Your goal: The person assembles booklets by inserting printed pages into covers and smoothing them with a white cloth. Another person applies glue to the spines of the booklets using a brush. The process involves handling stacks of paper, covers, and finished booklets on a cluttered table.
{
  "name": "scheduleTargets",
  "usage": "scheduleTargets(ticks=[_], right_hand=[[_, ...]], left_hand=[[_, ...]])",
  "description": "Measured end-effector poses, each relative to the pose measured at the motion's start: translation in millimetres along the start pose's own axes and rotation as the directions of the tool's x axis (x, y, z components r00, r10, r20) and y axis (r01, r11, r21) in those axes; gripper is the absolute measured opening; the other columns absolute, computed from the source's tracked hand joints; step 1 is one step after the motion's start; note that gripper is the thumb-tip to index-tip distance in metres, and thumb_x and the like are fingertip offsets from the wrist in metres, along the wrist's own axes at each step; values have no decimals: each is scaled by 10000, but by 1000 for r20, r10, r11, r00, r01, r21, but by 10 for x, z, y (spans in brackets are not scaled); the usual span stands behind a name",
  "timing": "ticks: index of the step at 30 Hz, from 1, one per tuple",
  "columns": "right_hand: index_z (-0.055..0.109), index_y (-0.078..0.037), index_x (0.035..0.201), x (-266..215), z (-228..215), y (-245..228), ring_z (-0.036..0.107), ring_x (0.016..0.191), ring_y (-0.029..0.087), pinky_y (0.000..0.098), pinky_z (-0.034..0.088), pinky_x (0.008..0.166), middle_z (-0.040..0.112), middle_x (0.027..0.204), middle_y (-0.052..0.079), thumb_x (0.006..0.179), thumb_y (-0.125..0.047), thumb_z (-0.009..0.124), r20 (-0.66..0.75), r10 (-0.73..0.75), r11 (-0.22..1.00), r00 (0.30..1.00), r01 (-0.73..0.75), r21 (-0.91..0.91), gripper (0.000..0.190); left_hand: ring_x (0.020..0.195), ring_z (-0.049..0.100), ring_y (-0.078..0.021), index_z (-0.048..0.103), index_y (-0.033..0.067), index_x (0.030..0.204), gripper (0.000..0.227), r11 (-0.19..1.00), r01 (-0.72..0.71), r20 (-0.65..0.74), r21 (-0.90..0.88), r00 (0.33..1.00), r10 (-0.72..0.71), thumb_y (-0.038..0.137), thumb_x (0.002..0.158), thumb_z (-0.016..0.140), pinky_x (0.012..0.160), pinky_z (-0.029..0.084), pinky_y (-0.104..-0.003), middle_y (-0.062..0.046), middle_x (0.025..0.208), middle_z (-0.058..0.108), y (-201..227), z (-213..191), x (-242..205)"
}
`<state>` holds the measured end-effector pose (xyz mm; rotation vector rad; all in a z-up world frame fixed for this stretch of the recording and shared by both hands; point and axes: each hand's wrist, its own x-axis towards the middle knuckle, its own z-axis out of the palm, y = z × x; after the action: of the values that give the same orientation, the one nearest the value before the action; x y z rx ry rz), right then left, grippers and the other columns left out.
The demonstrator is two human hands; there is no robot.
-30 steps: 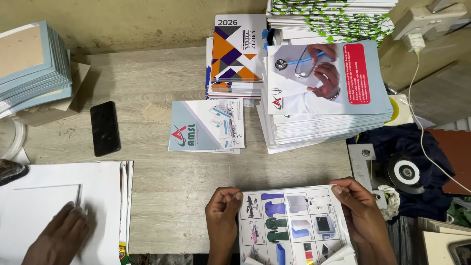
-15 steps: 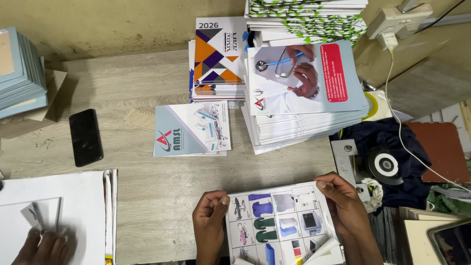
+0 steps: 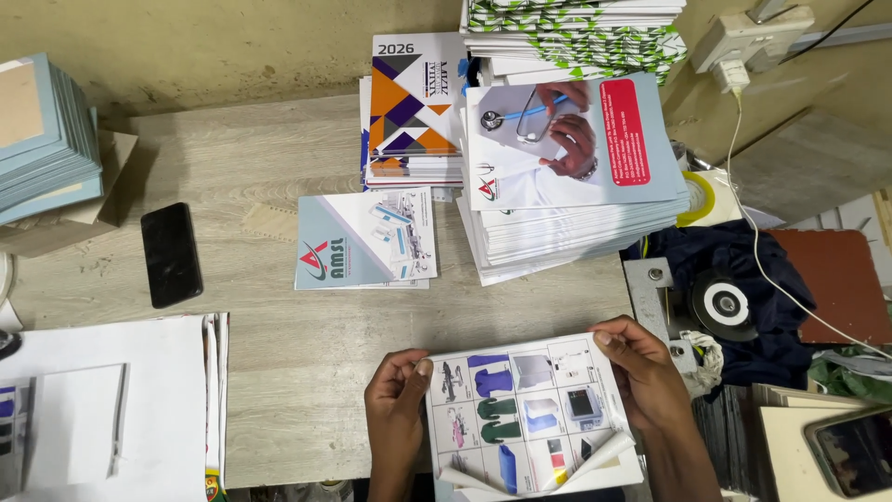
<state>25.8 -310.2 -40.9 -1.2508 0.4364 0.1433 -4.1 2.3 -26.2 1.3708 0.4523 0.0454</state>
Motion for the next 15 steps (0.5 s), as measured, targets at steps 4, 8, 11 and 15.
scheduleTargets(ticks=[4,8,11,15], right_hand=[[713,-26,1013,-27,-9,5,622,750,196,310,505,659,694,869,92,939,-79,704,-7,-1,1000,1000,1,-20,91],[720,-52,1039,-103,100,-134,599,745,133,265,497,688,649,812,21,962,-112,698,39,-77,986,996,82,-142,100],[691,-53,1128,-421,303,-402,627,691,166,302,530,589,661,837,60,999,-169,652,-44,-22,983,999,13,-186,178],[397,-353,1560,-943,325,-730,427,1147,261,443,438,923,428,1303,83,828,-360,690,-127,284,634,950,-285,-719,788]], left_hand=[[1186,580,-301,385,91,1546,673,599,-353,149,718,920,363,512,1035,261,919,503,-474,-150,1264,639,516,184,-459],[1440,387,-497,458,-39,1469,570,261,-724,581,639,676,453,17,917,588,1162,334,-604,-255,1563,440,368,771,-782],[1545,190,-471,363,-55,1546,653,119,-754,686,646,642,344,252,993,528,1270,122,-553,-271,1658,266,-37,1012,-924],[1576,100,-433,242,-7,1592,706,-70,-703,676,708,646,355,407,1044,407,1288,62,-532,-240,1683,177,-134,1033,-904]])
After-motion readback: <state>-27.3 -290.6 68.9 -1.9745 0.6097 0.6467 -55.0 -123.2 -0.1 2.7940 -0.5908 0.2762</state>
